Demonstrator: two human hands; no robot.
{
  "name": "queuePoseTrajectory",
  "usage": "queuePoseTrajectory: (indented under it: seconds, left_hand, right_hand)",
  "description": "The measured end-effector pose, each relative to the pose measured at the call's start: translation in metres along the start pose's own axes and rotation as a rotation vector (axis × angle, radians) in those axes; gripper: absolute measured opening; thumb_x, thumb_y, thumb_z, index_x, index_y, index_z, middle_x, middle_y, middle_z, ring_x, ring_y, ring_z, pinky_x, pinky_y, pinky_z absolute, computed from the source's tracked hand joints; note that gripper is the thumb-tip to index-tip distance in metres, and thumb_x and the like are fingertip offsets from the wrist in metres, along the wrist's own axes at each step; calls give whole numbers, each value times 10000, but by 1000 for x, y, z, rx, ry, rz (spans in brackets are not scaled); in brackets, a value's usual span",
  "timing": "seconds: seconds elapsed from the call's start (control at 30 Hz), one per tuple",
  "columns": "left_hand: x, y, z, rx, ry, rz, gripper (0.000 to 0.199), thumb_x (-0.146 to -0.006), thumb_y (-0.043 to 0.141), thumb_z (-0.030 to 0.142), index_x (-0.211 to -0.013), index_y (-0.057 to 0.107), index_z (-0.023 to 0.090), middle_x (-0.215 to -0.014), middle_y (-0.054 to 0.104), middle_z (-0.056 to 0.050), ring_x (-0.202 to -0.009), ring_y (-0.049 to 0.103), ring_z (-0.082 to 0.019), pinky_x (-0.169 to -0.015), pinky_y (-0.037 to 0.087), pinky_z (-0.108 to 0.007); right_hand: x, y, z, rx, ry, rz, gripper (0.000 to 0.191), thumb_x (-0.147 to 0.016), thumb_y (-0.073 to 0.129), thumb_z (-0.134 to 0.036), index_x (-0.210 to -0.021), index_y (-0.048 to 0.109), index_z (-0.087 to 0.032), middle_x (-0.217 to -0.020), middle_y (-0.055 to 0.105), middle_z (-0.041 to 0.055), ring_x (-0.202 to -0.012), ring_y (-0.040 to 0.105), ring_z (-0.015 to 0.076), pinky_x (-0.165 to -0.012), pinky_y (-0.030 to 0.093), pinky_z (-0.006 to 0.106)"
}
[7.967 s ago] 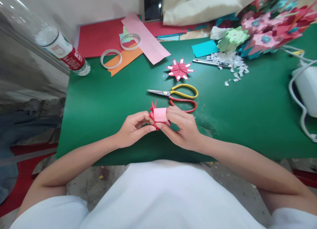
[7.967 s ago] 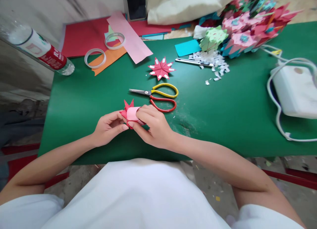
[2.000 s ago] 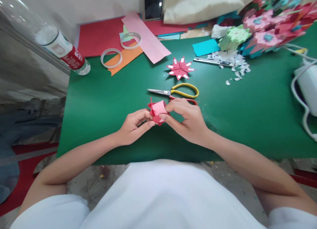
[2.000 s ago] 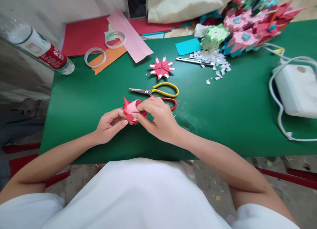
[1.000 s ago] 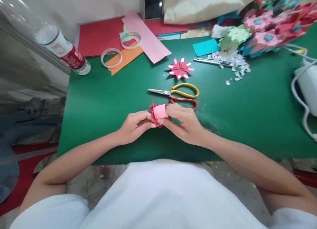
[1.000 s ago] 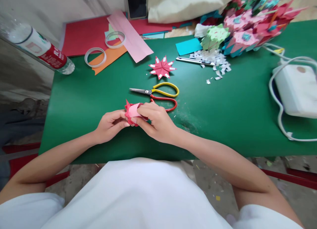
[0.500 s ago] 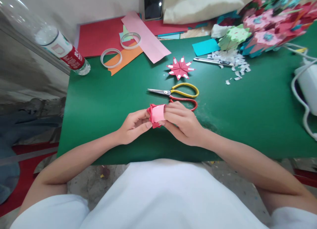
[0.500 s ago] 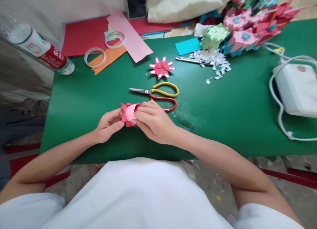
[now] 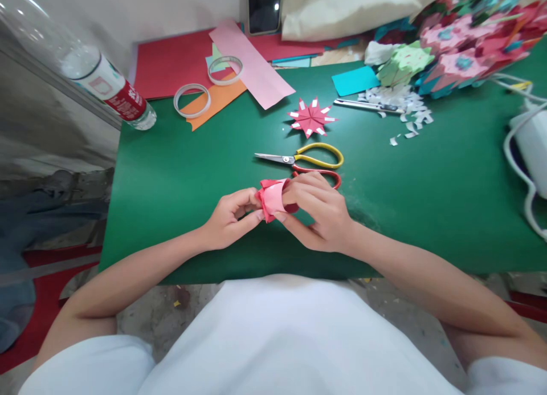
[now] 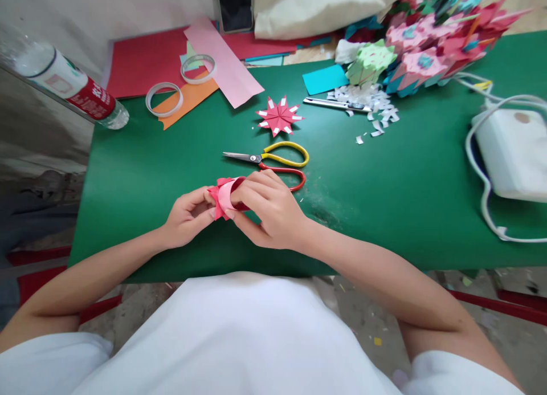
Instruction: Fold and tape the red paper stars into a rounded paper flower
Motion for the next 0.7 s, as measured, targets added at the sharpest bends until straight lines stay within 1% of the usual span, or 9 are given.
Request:
queuePoseTrajectory:
  seconds: [0.1, 0.23, 0.33, 0.5, 0.6, 0.7]
  left_hand:
    - [-1, 0, 0, 9, 0, 10, 185, -904, 579, 283, -772, 558, 155, -738, 563, -1, -682, 523, -89, -640, 440, -202]
    - [-1, -1, -1, 0, -41, 38, 216, -887, 601, 342, -783, 573, 155, -751, 585, -8, -699, 541, -100, -662, 455, -217]
    - [-2, -1, -1, -8, -86, 49, 244, -874, 612, 371, -773, 566, 154, -734, 571, -6, -680, 526, -99, -647, 456, -219]
    - [-2, 0, -2, -4, -139, 65, 279, -864, 620, 372, -718, 527, 153, -677, 511, 19, -637, 468, -85, -603, 427, -204]
    - [-1, 0, -3, -12, -174, 79, 289, -864, 617, 380, -711, 527, 151, -675, 504, 21, -636, 455, -84, -599, 417, -204]
    - [0, 1, -4, -25, -187, 79, 267, -879, 602, 365, -732, 550, 148, -688, 532, 13, -646, 476, -89, -613, 424, -209]
  right_hand:
    - [0, 1, 0, -26, 40, 6, 99, -888, 530, -179, -792, 506, -191, -743, 628, 26, -717, 521, 155, -690, 413, 311]
    - [2, 4, 0, -10, 27, -25, 96, -896, 509, -147, -810, 527, -187, -773, 642, 36, -751, 538, 161, -704, 405, 314]
    - [3, 5, -1, 7, 7, -54, 100, -893, 501, -129, -817, 524, -189, -769, 636, 36, -751, 538, 163, -689, 382, 313]
    - [3, 7, -2, -5, -9, -79, 73, -872, 509, -172, -801, 495, -186, -762, 610, 44, -740, 525, 175, -675, 364, 324]
    - [3, 9, -2, 9, -1, -52, 99, -852, 552, -209, -782, 485, -187, -751, 607, 42, -723, 509, 172, -665, 362, 319]
    - [3, 11, 0, 26, 25, -25, 124, -859, 577, -220, -777, 490, -187, -732, 609, 33, -706, 497, 162, -663, 366, 306]
Point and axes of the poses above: each hand's wrist, its own x-axis away from the middle knuckle, its own y-axis out of the palm, z = x × y, the point moved 4 cm from there along -x, towards the middle knuckle
